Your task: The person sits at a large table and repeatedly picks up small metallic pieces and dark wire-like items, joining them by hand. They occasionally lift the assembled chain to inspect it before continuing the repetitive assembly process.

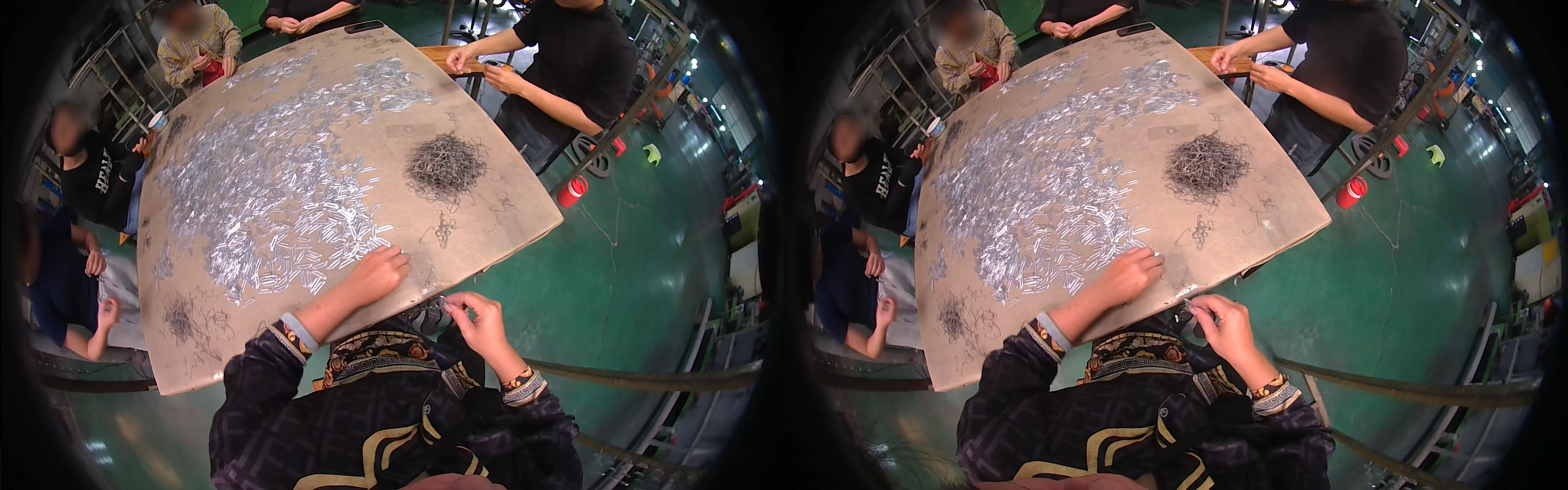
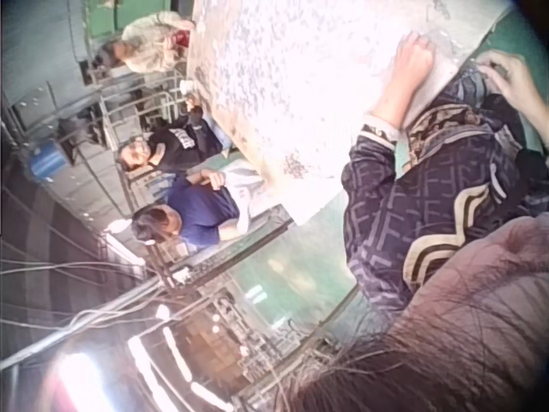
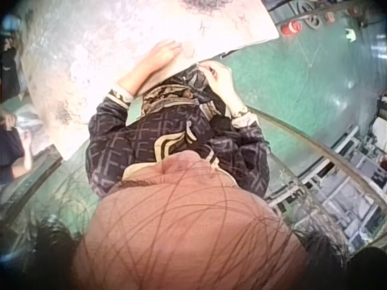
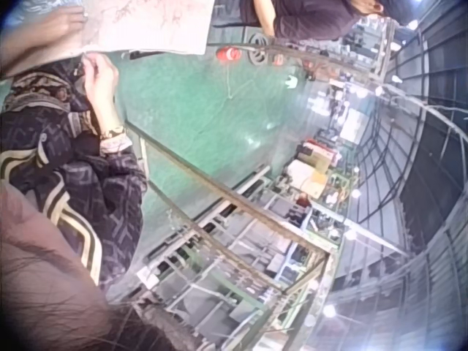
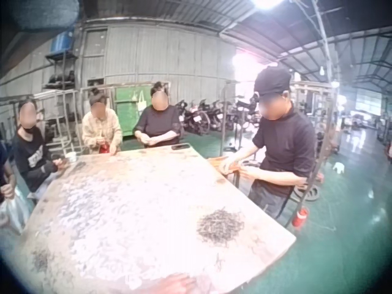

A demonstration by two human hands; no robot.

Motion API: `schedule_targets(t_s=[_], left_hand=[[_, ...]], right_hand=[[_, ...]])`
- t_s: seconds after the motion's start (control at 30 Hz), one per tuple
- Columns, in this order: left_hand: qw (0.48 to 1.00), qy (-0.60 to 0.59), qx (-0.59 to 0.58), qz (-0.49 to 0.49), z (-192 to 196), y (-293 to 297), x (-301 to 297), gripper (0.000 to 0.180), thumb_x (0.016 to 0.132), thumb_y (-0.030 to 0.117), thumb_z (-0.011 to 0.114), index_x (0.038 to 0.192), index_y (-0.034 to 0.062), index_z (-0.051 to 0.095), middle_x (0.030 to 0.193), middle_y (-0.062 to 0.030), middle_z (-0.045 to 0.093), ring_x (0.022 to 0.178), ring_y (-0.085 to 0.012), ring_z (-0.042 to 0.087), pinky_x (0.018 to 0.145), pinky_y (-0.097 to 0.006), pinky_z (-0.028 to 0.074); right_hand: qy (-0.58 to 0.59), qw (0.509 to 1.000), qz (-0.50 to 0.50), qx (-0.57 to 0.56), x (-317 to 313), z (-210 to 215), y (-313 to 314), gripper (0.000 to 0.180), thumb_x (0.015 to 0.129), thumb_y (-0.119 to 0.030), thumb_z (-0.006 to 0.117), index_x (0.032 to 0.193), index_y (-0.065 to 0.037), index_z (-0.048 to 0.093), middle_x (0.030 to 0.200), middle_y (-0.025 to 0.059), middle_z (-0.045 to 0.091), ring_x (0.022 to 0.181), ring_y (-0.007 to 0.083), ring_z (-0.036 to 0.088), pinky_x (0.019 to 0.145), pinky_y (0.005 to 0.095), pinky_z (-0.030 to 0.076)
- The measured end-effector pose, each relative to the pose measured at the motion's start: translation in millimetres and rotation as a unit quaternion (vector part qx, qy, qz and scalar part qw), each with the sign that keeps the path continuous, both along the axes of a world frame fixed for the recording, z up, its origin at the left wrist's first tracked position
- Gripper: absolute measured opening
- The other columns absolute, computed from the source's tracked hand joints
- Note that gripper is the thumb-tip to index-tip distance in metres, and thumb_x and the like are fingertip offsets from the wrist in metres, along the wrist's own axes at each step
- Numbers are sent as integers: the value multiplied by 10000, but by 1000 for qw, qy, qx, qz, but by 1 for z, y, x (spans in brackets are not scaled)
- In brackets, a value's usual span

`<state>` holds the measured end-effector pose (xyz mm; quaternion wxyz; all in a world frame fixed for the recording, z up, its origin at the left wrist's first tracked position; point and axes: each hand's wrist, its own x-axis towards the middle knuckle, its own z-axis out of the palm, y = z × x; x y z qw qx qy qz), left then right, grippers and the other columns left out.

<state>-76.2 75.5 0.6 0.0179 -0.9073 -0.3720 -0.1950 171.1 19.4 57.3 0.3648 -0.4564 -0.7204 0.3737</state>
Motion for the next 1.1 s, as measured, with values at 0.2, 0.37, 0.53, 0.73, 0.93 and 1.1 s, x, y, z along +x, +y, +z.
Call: schedule_targets(t_s=[0.2, 0.37, 0.53, 0.73, 0.93, 1.1], left_hand=[[981, 158, 31, -108, 8, 11, 4, 114, 722, 148, 570, 680, 45, 597, 768, -55, 592, 822, -206, 554, 729, -318, 456], [964, 196, 89, -156, 7, 19, 7, 116, 703, 157, 574, 654, 53, 589, 695, -45, 582, 748, -201, 556, 682, -307, 452], [958, 206, 87, -177, 13, 23, 11, 114, 699, 160, 578, 656, 55, 584, 682, -41, 584, 745, -202, 569, 659, -300, 466], [969, 180, 61, -154, 9, 23, 11, 107, 702, 155, 581, 694, 48, 581, 689, -60, 594, 726, -218, 576, 653, -325, 485], [983, -99, -155, -27, 23, 16, 23, 54, 756, 24, 632, 800, 47, 610, 718, -27, 605, 694, -123, 587, 618, -261, 470], [731, -451, -511, 2, 50, -18, 43, 68, 851, 2, 672, 851, 39, 615, 765, 65, 585, 666, 9, 514, 603, -169, 417]], right_hand=[[15, 1000, -24, 10, 5, -2, 0, 102, 816, -12, 681, 917, 5, 682, 808, 124, 689, 669, 195, 667, 574, 285, 495], [24, 999, -39, -4, 7, -2, -2, 106, 823, -16, 681, 926, 10, 682, 812, 126, 690, 667, 186, 665, 581, 280, 497], [28, 998, -52, -9, 9, -9, -5, 116, 823, -26, 686, 935, 6, 686, 826, 121, 696, 672, 183, 668, 583, 280, 501], [38, 997, -65, 0, 6, -12, -7, 92, 826, -3, 695, 914, 22, 684, 758, 59, 677, 593, 53, 542, 522, 220, 417], [-5, 997, -73, -29, 11, -12, -9, 95, 830, -150, 706, 895, -82, 712, 807, 32, 706, 611, 164, 651, 570, 277, 464], [-13, 996, -79, -44, 12, -16, -11, 99, 840, -195, 700, 885, -108, 715, 826, 12, 707, 642, 169, 649, 628, 312, 431]])
